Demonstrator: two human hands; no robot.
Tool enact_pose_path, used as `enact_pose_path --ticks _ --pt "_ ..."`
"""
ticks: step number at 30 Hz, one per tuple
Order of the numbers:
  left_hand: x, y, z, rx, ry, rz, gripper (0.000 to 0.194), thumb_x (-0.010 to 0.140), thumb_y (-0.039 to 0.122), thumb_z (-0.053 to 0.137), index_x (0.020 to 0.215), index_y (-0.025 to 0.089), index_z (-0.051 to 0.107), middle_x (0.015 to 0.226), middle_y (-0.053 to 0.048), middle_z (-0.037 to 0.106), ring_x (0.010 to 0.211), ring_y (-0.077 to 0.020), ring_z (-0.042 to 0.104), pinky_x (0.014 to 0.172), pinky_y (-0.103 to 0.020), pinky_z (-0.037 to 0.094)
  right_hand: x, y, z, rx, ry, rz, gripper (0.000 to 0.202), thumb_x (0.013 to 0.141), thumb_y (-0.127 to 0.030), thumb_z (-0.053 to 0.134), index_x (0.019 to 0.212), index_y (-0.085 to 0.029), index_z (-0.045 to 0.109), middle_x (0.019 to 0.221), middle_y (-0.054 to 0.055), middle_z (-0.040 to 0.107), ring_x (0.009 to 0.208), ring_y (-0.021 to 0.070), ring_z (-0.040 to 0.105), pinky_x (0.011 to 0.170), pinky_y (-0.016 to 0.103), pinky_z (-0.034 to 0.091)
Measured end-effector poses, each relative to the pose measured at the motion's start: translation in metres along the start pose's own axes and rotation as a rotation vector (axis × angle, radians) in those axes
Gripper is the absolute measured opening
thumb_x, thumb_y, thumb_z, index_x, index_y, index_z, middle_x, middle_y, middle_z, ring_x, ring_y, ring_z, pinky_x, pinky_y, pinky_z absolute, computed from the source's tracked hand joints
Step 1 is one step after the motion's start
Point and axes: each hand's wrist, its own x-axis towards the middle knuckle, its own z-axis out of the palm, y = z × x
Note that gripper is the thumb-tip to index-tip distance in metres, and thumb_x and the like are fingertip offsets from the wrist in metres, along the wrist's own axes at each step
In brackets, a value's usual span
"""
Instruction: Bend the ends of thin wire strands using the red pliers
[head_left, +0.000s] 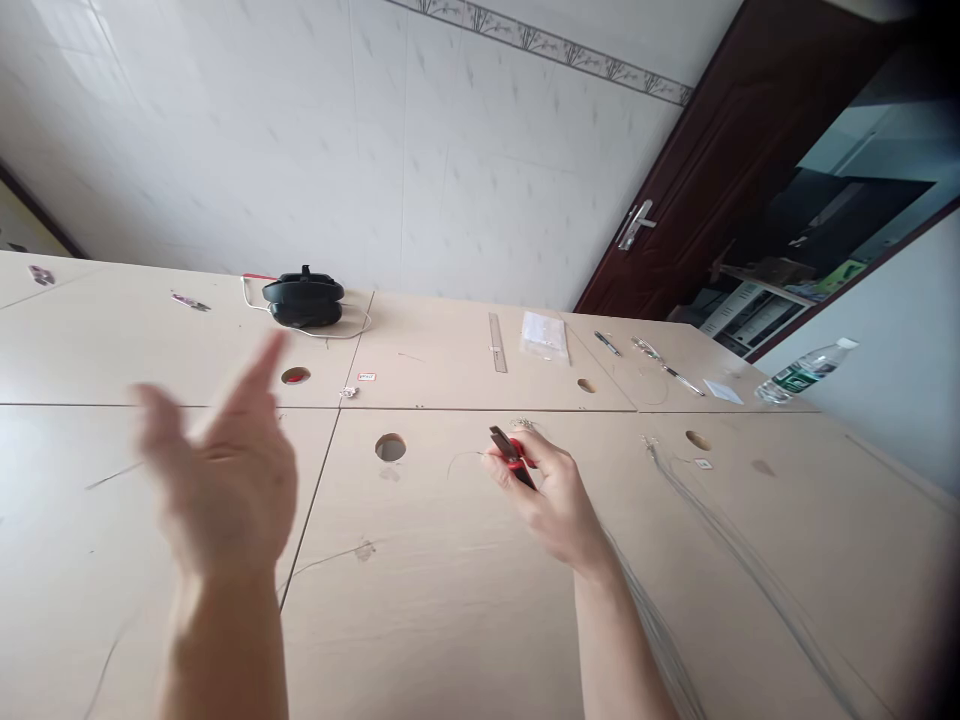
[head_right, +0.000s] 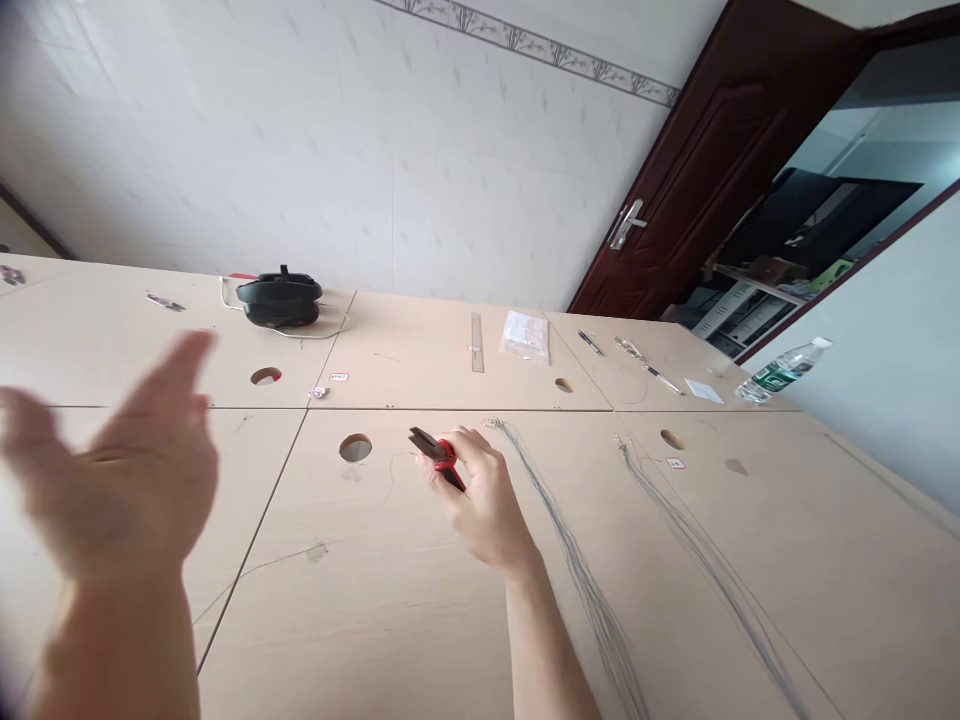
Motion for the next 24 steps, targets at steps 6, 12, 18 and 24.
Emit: enact_pose_path --ticks 6,12,18,24 --pt "-0.010 -0.017 0.044 0.196 -0.505 -0.265 0.057 0.092 0.065 0.035 0.127 0.031 0.066 0.141 -0.006 0.058 0.142 -0.0336 0.038 0.115 -0.056 0.027 -0.003 -0.006 0.001 0.058 0.004 -0.031 0.015 0.094 -0.029 0.057 0.080 -0.022 0.055 0.075 -0.001 0.047 0.072 0.0150 0.047 0.068 0.028 0.041" --pt "-0.004 -0.031 0.043 0.184 -1.040 -0.364 0.039 0.081 0.044 0.071 0.111 0.019 0.069 0.091 -0.008 0.074 0.077 -0.0172 0.066 0.072 -0.029 0.053 -0.002 -0.007 -0.004 0.058 0.033 -0.041 0.016 0.094 -0.024 0.056 0.079 -0.022 0.053 0.074 -0.002 0.048 0.071 0.0141 0.049 0.069 0.027 0.042" --pt "-0.008 -0.030 0.044 -0.053 -1.407 -0.484 0.046 0.088 0.057 0.055 0.079 0.017 0.075 0.050 -0.006 0.063 0.030 -0.0057 0.022 0.034 -0.025 0.016 -0.002 -0.007 -0.001 0.080 0.069 -0.043 0.015 0.094 -0.025 0.055 0.079 -0.022 0.052 0.073 -0.002 0.046 0.070 0.0142 0.046 0.068 0.028 0.040" --pt "-0.039 -0.028 0.039 -0.174 -1.281 -0.418 0.062 0.071 0.077 0.053 0.069 0.019 0.077 0.044 -0.010 0.062 0.025 -0.0125 0.033 0.027 -0.031 0.028 -0.002 -0.007 0.006 0.117 0.067 -0.047 0.016 0.093 -0.022 0.054 0.077 -0.023 0.051 0.072 -0.002 0.044 0.070 0.0141 0.044 0.067 0.027 0.039"
